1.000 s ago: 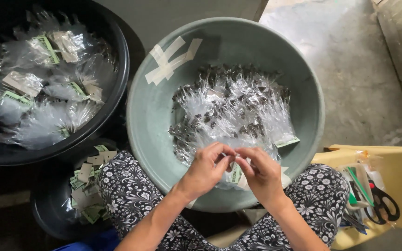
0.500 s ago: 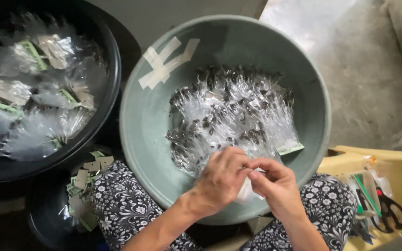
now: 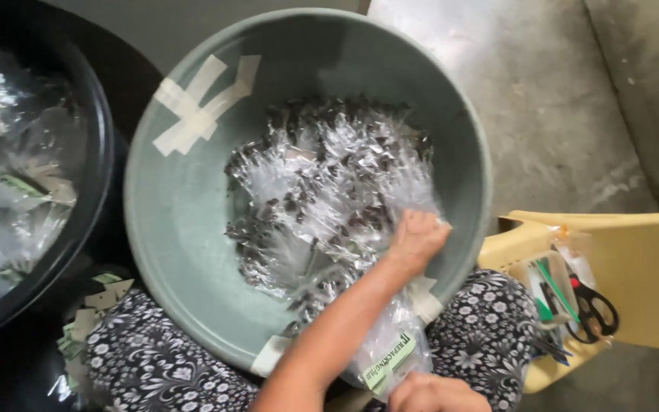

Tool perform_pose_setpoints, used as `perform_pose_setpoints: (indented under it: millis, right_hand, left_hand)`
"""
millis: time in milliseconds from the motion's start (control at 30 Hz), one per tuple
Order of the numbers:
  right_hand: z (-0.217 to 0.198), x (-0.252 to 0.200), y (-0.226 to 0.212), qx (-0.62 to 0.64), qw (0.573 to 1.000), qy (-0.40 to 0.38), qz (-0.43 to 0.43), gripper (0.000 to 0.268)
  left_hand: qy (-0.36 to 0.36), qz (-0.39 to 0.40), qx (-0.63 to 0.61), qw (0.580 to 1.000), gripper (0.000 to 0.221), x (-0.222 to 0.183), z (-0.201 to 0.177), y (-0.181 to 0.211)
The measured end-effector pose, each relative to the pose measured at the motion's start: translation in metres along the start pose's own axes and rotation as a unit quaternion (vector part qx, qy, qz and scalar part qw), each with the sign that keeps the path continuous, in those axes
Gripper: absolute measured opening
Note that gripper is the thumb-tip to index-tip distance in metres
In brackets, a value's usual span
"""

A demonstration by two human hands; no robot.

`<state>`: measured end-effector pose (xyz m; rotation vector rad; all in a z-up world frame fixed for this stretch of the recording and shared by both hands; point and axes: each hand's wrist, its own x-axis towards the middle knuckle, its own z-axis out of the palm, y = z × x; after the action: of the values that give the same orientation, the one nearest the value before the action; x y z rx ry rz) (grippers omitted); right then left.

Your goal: The person picks up small fish by hand and places them into plastic bags containing water, adding a small slip of paper to each bag before moving them into a separate bucket.

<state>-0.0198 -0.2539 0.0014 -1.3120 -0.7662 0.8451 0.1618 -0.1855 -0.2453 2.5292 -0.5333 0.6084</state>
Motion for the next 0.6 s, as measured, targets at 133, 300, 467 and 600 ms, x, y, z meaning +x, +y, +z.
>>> perform_pose_setpoints:
  millis: [133,300,467,600]
  right_hand:
    - [-0.012,0.002,-0.003,-0.021,0.996,0.052,-0.07,0.024]
    - [0.011,0.003,0.006,0.062,0.923,0.378,0.043,0.008]
    - [0.01,0.04,-0.007,0.039,0.92,0.389,0.018,0.01]
    - [0.005,0.078,-0.018,-0.213,0.906,0.362,-0.057,0.003]
  left_hand:
    - [0.062,-0.102,0.124,0.985,0.014,0.012,-0.012,-0.022]
    - [-0.054,-0.269,-0.038,0.961,0.029,0.044,-0.216,-0.059]
    - [0.065,-0.234,-0.002,0.97,0.019,0.006,-0.303,-0.086]
    - [-0.072,-0.372,-0.278,0.883,0.014,-0.003,-0.36,-0.037]
